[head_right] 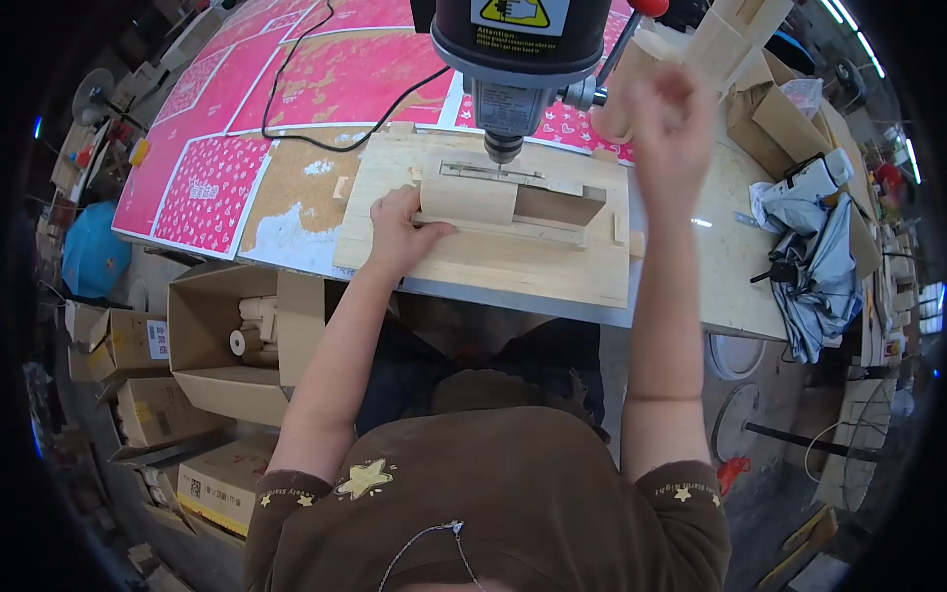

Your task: Using a drill press to drill holes into small cylindrical wooden blocks.

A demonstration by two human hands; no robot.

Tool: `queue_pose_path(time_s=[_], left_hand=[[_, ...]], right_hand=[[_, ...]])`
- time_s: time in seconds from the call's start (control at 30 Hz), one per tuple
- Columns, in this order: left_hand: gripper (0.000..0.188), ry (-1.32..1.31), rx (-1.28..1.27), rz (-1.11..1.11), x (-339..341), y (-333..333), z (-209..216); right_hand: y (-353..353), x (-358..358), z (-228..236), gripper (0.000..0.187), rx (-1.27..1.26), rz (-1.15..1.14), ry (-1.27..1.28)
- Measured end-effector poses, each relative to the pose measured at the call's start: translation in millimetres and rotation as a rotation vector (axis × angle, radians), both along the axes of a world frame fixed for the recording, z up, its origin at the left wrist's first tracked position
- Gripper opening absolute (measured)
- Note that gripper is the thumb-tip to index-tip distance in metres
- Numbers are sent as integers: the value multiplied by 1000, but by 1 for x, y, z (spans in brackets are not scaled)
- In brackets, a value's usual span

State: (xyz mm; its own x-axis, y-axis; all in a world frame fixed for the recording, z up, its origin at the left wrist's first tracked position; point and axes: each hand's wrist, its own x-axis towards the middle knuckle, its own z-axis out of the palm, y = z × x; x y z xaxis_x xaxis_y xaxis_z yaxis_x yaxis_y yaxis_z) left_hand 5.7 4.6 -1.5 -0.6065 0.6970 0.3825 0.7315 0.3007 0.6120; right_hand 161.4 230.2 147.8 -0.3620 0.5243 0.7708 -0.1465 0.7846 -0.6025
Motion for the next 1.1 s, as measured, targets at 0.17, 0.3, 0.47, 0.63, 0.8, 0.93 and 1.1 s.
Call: queue_pose_path(time_s=[0.17,0.3,0.47,0.63,0.8,0.93,1.1], left_hand=[[56,7,20,5,1,1,1],[56,10,5,10,0,0,1],[57,4,10,-3,2,2,2],[58,-28,-29,21,1,-5,-1],[58,3,29,-5,2,4,-1],[58,15,7,8,-1,1,0],[56,8,-6,14,-1,1,-2]], right_hand=[[27,-48,77,27,-133,34,-31],[28,-36,87,29,-1,-31,-256],[-37,5,73,26,228,-145,-195],[-83,29,21,20,149,-61,-248],[-71,28,-48,9,94,-37,-233],[-62,13,-70,7,206,-4,-100],[-63,18,-43,5,395,-36,-30]])
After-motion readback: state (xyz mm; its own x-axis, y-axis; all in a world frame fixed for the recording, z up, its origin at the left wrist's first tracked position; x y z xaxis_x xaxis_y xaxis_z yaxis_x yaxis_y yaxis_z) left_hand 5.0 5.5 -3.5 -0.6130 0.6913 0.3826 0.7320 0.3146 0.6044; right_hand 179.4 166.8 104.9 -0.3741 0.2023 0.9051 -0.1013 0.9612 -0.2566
